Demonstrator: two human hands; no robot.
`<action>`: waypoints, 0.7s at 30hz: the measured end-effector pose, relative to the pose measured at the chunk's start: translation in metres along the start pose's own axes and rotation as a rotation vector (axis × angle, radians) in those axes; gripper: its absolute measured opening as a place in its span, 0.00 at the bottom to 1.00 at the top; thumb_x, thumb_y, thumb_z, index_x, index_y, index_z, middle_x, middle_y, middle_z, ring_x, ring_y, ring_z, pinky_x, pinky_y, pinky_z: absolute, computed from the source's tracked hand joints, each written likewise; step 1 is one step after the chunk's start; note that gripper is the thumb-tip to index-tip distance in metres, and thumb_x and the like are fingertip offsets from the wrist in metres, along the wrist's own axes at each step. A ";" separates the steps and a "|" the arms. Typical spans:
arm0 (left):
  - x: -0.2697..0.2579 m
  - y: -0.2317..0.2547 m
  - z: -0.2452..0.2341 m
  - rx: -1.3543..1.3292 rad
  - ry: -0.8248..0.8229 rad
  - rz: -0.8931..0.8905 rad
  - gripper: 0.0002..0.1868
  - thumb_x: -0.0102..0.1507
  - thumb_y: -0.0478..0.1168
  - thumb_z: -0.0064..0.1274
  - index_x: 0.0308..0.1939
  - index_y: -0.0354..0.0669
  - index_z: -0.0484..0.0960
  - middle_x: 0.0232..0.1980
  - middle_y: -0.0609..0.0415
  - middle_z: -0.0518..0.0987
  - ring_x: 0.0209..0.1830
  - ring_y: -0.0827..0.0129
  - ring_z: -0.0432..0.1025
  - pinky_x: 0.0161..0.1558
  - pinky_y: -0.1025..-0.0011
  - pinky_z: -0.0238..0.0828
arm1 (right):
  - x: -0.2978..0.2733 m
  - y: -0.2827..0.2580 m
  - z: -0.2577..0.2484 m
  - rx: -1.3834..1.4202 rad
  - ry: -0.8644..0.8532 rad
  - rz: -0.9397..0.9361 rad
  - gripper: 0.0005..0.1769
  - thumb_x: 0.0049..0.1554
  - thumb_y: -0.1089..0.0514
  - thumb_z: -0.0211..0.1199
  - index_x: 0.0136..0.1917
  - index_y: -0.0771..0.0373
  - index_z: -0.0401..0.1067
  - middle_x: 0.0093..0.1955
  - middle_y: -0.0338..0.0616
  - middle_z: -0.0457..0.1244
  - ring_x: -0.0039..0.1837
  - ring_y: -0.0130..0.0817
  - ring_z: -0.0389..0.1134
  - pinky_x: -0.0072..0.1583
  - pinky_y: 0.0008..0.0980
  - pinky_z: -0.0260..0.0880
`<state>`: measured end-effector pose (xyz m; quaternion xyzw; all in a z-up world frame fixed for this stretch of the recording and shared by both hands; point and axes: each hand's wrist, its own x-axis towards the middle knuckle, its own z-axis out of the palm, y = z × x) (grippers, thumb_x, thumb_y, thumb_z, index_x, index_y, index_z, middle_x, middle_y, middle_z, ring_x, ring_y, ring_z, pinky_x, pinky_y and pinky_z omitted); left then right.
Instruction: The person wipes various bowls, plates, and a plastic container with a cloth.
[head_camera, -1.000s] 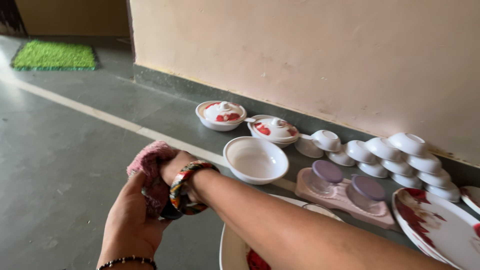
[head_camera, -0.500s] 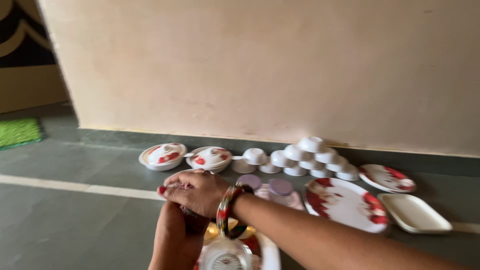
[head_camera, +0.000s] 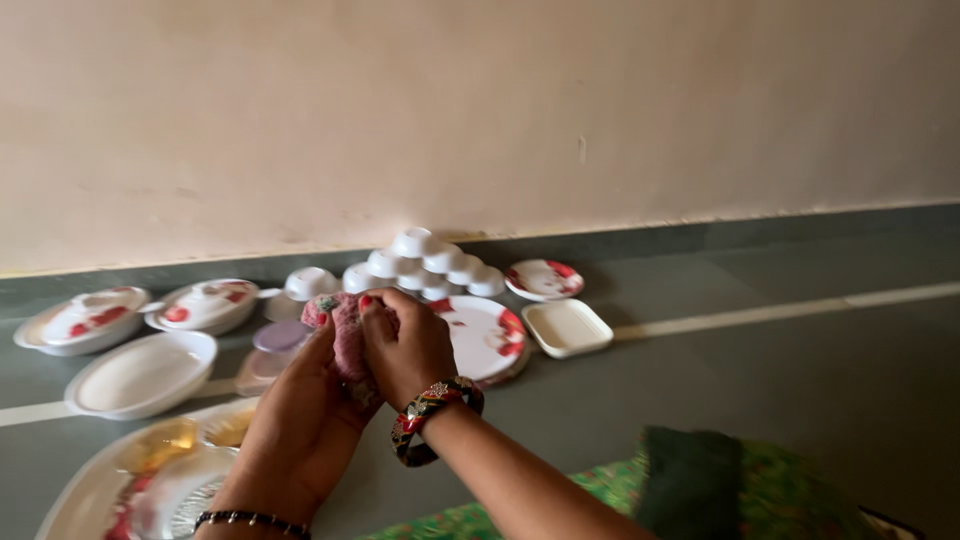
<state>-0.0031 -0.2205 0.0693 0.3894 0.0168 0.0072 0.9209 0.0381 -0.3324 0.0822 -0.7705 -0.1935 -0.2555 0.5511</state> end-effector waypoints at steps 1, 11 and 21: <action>0.003 -0.013 0.000 0.004 -0.001 -0.016 0.18 0.72 0.50 0.39 0.55 0.45 0.78 0.50 0.57 0.81 0.46 0.68 0.74 0.50 0.64 0.70 | -0.005 0.010 -0.010 0.007 0.053 0.064 0.14 0.61 0.51 0.58 0.53 0.59 0.78 0.47 0.53 0.72 0.49 0.45 0.75 0.52 0.38 0.74; 0.020 -0.078 -0.017 0.063 0.107 -0.187 0.17 0.70 0.46 0.33 0.51 0.43 0.77 0.48 0.51 0.82 0.47 0.61 0.76 0.51 0.56 0.74 | -0.046 0.045 -0.029 0.173 0.078 0.154 0.11 0.58 0.53 0.63 0.51 0.58 0.81 0.46 0.46 0.74 0.48 0.35 0.78 0.52 0.32 0.75; 0.004 -0.066 -0.070 -0.006 0.196 0.088 0.15 0.75 0.44 0.33 0.56 0.44 0.74 0.55 0.51 0.78 0.55 0.62 0.73 0.57 0.58 0.69 | -0.062 0.040 0.015 -0.013 0.017 -0.433 0.04 0.59 0.58 0.63 0.47 0.57 0.77 0.48 0.41 0.72 0.57 0.42 0.74 0.61 0.42 0.71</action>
